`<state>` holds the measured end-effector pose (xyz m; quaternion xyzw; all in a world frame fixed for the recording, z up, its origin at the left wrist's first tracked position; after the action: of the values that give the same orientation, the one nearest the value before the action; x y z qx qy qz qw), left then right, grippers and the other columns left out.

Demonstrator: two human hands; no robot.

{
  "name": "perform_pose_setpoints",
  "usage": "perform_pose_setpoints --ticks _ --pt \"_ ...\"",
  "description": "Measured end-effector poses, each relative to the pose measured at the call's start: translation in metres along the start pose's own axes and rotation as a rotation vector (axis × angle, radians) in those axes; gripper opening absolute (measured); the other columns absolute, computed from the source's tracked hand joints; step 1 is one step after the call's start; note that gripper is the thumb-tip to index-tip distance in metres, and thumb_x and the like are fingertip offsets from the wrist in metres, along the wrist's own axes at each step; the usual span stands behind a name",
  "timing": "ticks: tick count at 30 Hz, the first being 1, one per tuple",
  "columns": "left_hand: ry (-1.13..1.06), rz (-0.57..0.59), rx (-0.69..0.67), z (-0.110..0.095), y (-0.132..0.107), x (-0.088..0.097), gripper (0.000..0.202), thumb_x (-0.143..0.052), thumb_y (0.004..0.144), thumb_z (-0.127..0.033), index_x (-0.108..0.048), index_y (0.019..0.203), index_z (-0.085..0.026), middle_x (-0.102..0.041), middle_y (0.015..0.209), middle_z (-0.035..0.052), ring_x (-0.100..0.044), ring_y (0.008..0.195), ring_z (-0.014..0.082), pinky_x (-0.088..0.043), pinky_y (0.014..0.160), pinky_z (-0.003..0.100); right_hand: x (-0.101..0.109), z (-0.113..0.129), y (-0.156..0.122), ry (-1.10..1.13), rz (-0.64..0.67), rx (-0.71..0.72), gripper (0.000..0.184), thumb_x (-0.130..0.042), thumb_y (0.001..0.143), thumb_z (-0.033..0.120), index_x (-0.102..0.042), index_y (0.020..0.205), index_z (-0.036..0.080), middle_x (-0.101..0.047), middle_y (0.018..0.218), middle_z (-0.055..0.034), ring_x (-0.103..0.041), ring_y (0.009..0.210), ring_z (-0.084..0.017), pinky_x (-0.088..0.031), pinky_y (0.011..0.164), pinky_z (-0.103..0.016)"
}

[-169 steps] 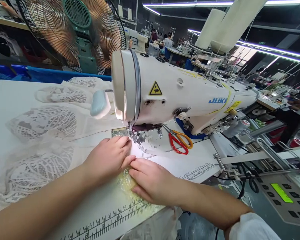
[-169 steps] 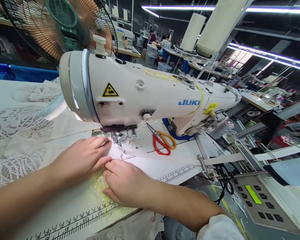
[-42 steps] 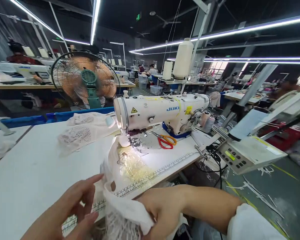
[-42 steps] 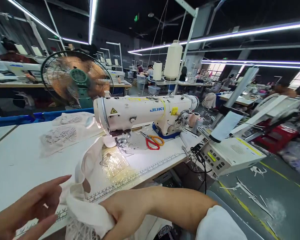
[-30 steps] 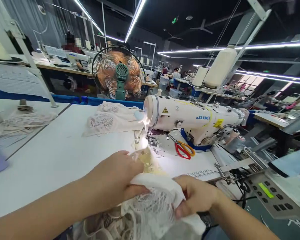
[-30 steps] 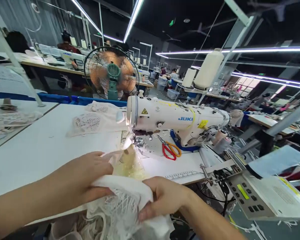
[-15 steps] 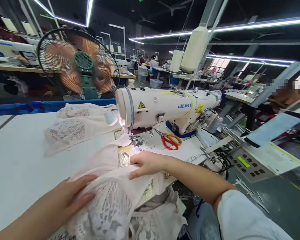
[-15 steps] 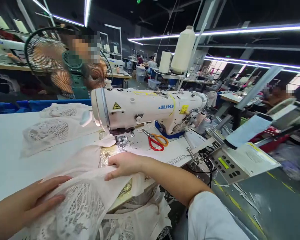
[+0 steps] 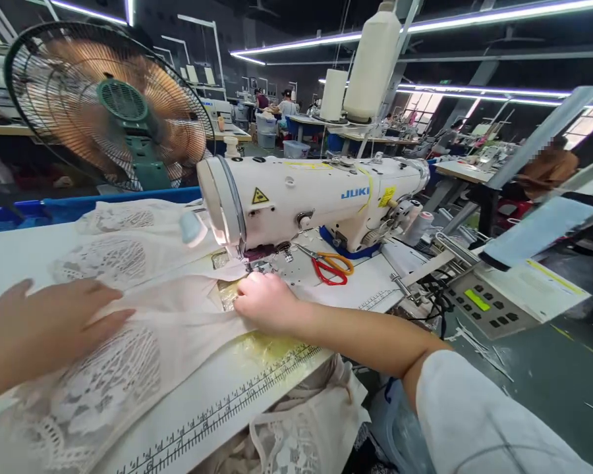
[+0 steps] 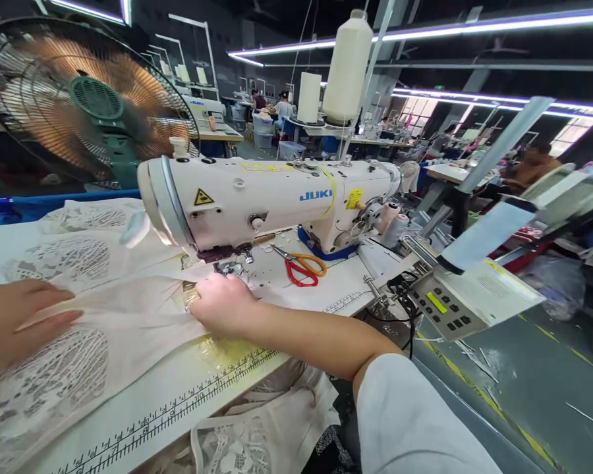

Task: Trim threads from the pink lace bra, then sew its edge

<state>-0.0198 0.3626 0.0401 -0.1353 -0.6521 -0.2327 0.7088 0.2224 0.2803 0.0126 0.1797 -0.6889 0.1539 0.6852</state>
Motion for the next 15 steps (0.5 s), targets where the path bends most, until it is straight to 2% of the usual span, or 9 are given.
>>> perform_pose_setpoints --ticks 1,2,4,5,7,9,11,13,15 --pt "-0.024 0.066 -0.077 -0.021 -0.001 0.003 0.065 -0.018 0.089 -0.053 -0.064 0.098 -0.008 -0.065 0.099 0.0107 -0.057 0.097 0.0269 -0.035 0.100 0.054 0.000 0.001 0.000 -0.044 -0.060 0.012 0.016 -0.051 0.086 0.013 -0.067 0.085 0.016 -0.061 0.099 -0.0110 -0.052 0.095 -0.025 -0.035 0.066 -0.031" --pt "-0.106 0.058 -0.138 -0.043 -0.003 0.007 0.059 -0.020 0.089 -0.047 -0.060 0.108 -0.008 -0.063 0.109 0.0122 -0.056 0.103 0.0256 -0.037 0.100 0.046 -0.001 0.002 0.000 -0.073 -0.101 0.021 0.018 -0.050 0.087 0.013 -0.067 0.084 0.017 -0.062 0.096 -0.0103 -0.052 0.093 -0.024 -0.035 0.066 -0.032" --pt "-0.284 0.059 -0.202 -0.083 -0.004 0.008 0.049 -0.027 0.089 -0.042 -0.051 0.121 -0.014 -0.057 0.127 0.0104 -0.053 0.114 0.0240 -0.040 0.097 0.037 -0.002 0.003 -0.002 -0.084 -0.144 0.051 0.019 -0.049 0.089 0.014 -0.067 0.085 0.018 -0.062 0.090 -0.0084 -0.052 0.088 -0.022 -0.034 0.064 -0.031" --pt "-0.360 0.093 -0.229 -0.100 -0.003 0.005 0.046 -0.028 0.087 -0.038 -0.050 0.122 -0.018 -0.059 0.126 0.0087 -0.055 0.112 0.0234 -0.042 0.093 0.035 -0.001 0.003 -0.003 -0.085 -0.173 0.067 0.019 -0.049 0.089 0.015 -0.067 0.085 0.019 -0.062 0.088 -0.0074 -0.052 0.086 -0.021 -0.033 0.063 -0.030" --pt "-0.436 0.191 -0.182 -0.123 0.001 -0.006 0.040 -0.029 0.085 -0.036 -0.054 0.113 -0.022 -0.067 0.108 0.0067 -0.061 0.096 0.0247 -0.046 0.077 0.034 -0.001 0.001 -0.006 -0.098 -0.259 0.076 0.017 -0.051 0.089 0.017 -0.066 0.083 0.019 -0.062 0.088 -0.0062 -0.051 0.085 -0.020 -0.032 0.062 -0.030" --pt "-0.460 0.231 -0.065 -0.129 0.006 -0.020 0.038 -0.027 0.085 -0.035 -0.055 0.105 -0.021 -0.068 0.088 0.0064 -0.063 0.079 0.0254 -0.044 0.065 0.033 -0.002 -0.002 -0.010 -0.114 -0.341 0.039 0.015 -0.052 0.088 0.017 -0.064 0.081 0.019 -0.061 0.089 -0.0057 -0.050 0.081 -0.018 -0.031 0.060 -0.029" --pt "-0.469 0.218 0.022 -0.125 0.010 -0.030 0.039 -0.025 0.086 -0.032 -0.053 0.108 -0.018 -0.066 0.075 0.0047 -0.061 0.068 0.0234 -0.042 0.059 0.030 -0.008 -0.005 -0.014 -0.100 -0.371 0.000 0.012 -0.053 0.088 0.018 -0.062 0.081 0.019 -0.060 0.085 -0.0053 -0.048 0.074 -0.017 -0.029 0.056 -0.028" --pt "-0.473 0.196 0.045 -0.119 0.012 -0.036 0.041 -0.024 0.086 -0.027 -0.049 0.116 -0.016 -0.064 0.070 0.0024 -0.060 0.063 0.0206 -0.041 0.056 0.028 -0.017 -0.005 -0.018 -0.036 -0.361 0.040 0.008 -0.054 0.088 0.023 -0.061 0.086 0.019 -0.059 0.084 -0.0048 -0.048 0.071 -0.016 -0.030 0.053 -0.027" --pt "-0.458 0.174 0.046 -0.115 0.011 -0.038 0.043 -0.024 0.086 -0.021 -0.048 0.122 -0.018 -0.065 0.075 0.0019 -0.062 0.068 0.0189 -0.042 0.058 0.026 -0.026 -0.002 -0.022 0.035 -0.353 0.146 0.011 -0.055 0.087 0.029 -0.059 0.089 0.018 -0.059 0.088 -0.0057 -0.050 0.075 -0.017 -0.036 0.057 -0.027"
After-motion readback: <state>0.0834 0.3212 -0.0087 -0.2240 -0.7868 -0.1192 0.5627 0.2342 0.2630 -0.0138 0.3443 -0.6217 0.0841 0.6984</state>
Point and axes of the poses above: each hand's wrist, its own y-axis towards the middle knuckle, its own x-axis out of the back of the hand, z = x × y, the point moved 3 cm from there along y, towards the middle knuckle
